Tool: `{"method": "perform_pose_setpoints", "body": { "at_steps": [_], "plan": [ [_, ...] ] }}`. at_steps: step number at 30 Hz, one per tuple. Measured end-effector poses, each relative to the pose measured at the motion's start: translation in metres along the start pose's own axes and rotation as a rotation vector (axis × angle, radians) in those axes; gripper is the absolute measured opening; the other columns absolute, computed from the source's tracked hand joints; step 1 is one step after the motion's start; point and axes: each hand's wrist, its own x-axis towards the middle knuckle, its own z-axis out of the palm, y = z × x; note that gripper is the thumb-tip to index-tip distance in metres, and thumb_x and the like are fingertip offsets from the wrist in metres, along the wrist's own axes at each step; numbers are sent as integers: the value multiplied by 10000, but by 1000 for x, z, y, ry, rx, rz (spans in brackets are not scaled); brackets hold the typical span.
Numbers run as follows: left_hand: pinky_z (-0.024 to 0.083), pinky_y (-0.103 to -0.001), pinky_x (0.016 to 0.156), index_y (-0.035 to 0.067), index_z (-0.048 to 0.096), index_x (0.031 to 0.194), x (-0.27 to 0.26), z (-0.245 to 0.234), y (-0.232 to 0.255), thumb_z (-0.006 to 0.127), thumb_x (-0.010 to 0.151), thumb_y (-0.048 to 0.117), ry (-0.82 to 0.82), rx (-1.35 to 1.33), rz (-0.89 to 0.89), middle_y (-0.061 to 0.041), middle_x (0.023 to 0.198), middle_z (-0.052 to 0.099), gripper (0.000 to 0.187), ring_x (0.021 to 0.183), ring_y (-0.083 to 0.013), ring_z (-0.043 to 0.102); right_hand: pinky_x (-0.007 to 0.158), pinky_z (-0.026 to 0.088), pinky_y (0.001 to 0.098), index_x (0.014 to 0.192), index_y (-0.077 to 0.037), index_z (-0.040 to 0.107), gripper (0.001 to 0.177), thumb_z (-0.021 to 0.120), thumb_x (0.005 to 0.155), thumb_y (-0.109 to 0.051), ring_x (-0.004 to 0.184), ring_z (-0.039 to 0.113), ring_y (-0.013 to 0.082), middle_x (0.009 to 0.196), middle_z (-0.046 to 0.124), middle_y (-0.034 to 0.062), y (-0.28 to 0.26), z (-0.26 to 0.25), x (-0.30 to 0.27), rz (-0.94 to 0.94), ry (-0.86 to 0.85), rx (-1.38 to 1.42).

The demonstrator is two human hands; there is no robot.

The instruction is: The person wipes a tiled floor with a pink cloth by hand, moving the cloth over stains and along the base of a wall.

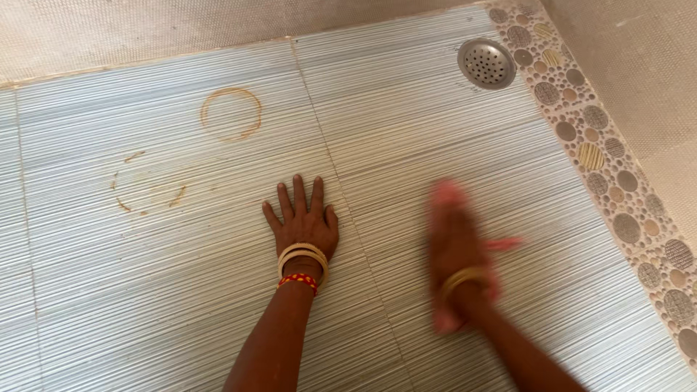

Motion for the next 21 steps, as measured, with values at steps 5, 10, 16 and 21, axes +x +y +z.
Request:
{"method": "perform_pose_setpoints", "body": {
  "at_steps": [5, 10, 16, 21],
  "plan": [
    [-35, -610, 1203, 289, 180, 1606, 1, 5, -1, 257, 1013, 468, 61, -14, 6, -64, 1695, 73, 625, 1547, -346, 11, 1156, 275, 476, 1514, 5, 338, 593, 362, 995, -280, 1412, 360, 374, 1548, 375, 234, -92, -7, -16, -336, -112, 129],
    [-32, -613, 1208, 291, 191, 1605, 3, 9, -3, 264, 1009, 457, 61, 10, 5, -67, 1692, 92, 623, 1548, -348, 25, 1153, 281, 478, 1511, 11, 340, 592, 366, 993, -275, 1408, 367, 377, 1542, 381, 238, 0, -8, -2, -176, -46, 42],
    [-36, -623, 1202, 280, 185, 1611, 1, 8, 0, 265, 1010, 440, 79, 2, 15, -79, 1691, 89, 628, 1544, -367, 26, 1150, 288, 480, 1507, 17, 341, 591, 371, 991, -269, 1403, 376, 381, 1535, 388, 243, 146, -28, 21, 311, 34, -127],
    [-45, -626, 1198, 280, 151, 1615, 2, 3, 1, 250, 1013, 428, 57, -10, 22, -75, 1693, 57, 628, 1542, -368, 0, 1148, 294, 482, 1504, 23, 343, 590, 374, 989, -264, 1399, 383, 384, 1530, 394, 247, 72, -7, 7, 204, 35, -94]
  ]
}}
